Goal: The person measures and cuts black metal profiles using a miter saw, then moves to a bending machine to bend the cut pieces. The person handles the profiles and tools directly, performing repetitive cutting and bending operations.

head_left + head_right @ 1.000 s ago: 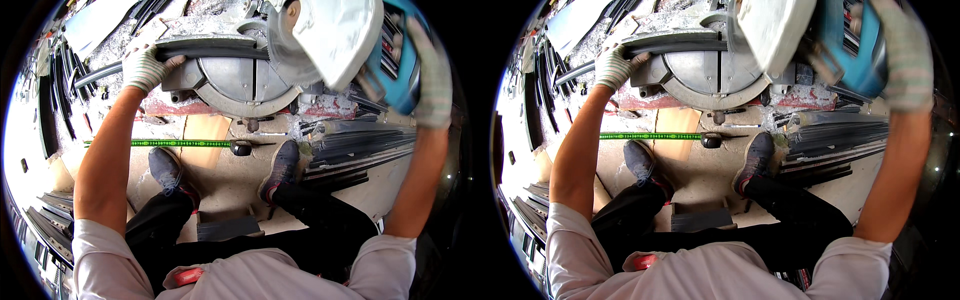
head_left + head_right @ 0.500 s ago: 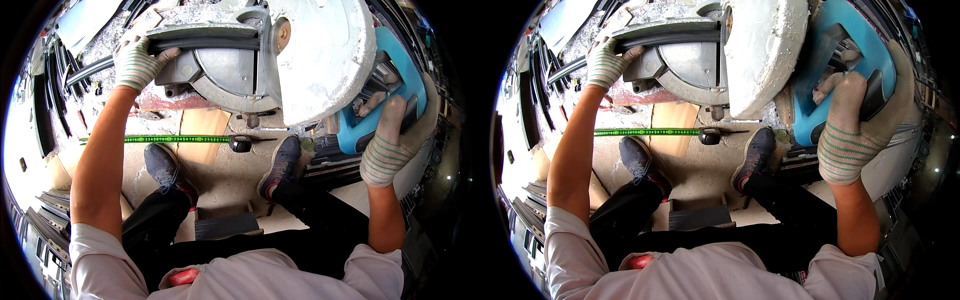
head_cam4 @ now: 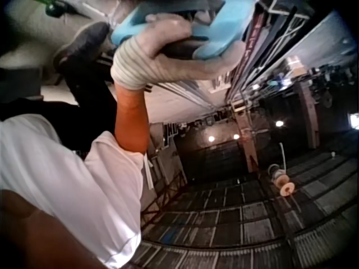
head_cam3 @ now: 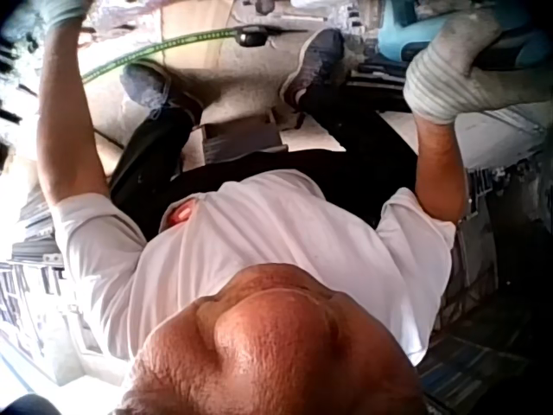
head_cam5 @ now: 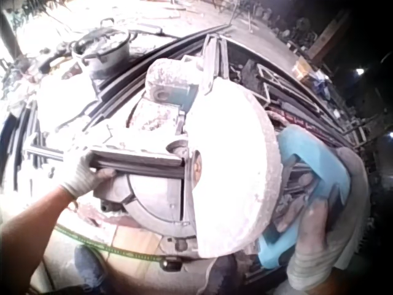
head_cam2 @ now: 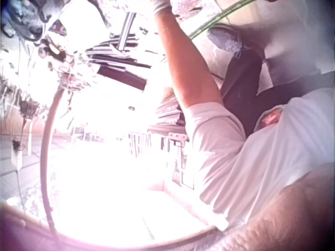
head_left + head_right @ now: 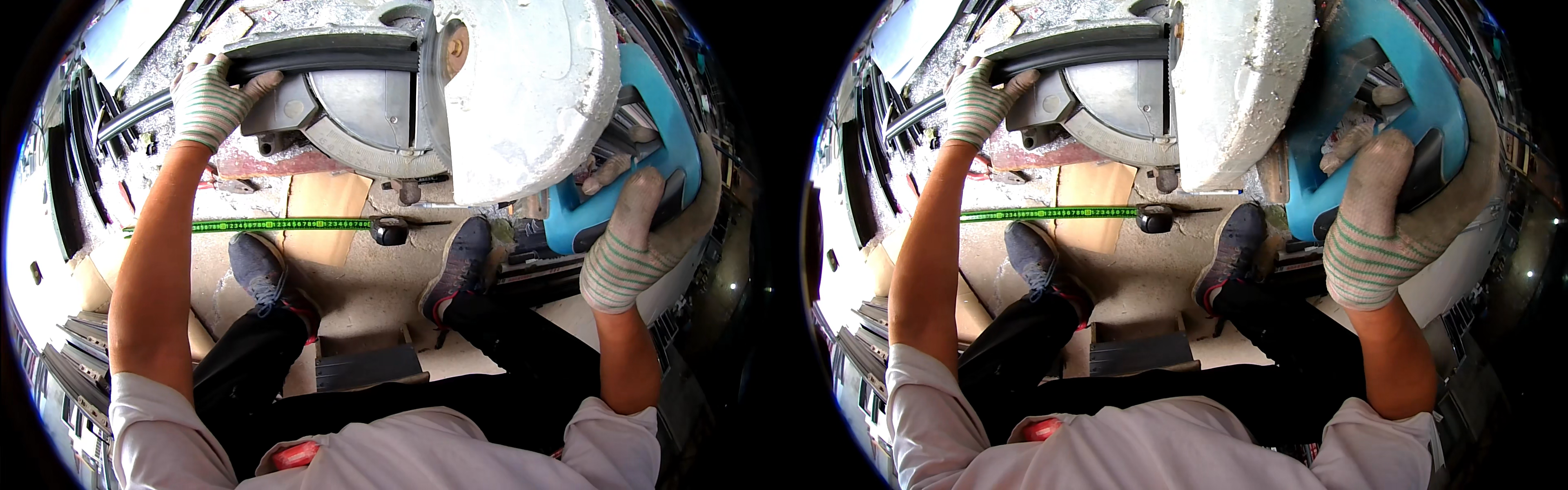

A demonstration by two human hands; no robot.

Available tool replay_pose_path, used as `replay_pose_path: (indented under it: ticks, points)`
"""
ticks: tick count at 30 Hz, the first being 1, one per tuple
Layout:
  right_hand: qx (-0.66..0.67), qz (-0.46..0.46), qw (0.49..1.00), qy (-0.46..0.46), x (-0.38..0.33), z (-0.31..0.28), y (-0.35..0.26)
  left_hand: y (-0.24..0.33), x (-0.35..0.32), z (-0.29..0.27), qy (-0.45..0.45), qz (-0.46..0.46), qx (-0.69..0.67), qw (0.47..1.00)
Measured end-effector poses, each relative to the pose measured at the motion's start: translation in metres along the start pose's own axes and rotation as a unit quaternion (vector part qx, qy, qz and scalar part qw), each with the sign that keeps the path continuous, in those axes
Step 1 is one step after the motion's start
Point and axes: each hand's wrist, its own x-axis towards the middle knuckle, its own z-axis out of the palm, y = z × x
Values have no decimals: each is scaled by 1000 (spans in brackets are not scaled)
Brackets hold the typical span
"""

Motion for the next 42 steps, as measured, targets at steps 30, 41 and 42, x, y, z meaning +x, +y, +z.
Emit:
replay_pose_path:
  ticks: [30,41,42]
  points:
    - [-114,-115,986,25,3,-3,14,-3,-1,3,7,9,12,1000]
    - [88,-27,995,-37,10,-5,11,3,0,0,-7,-6,14,1000]
    - [128,-9,990,-52,13,-6,8,1,0,0,1,-2,21,1000]
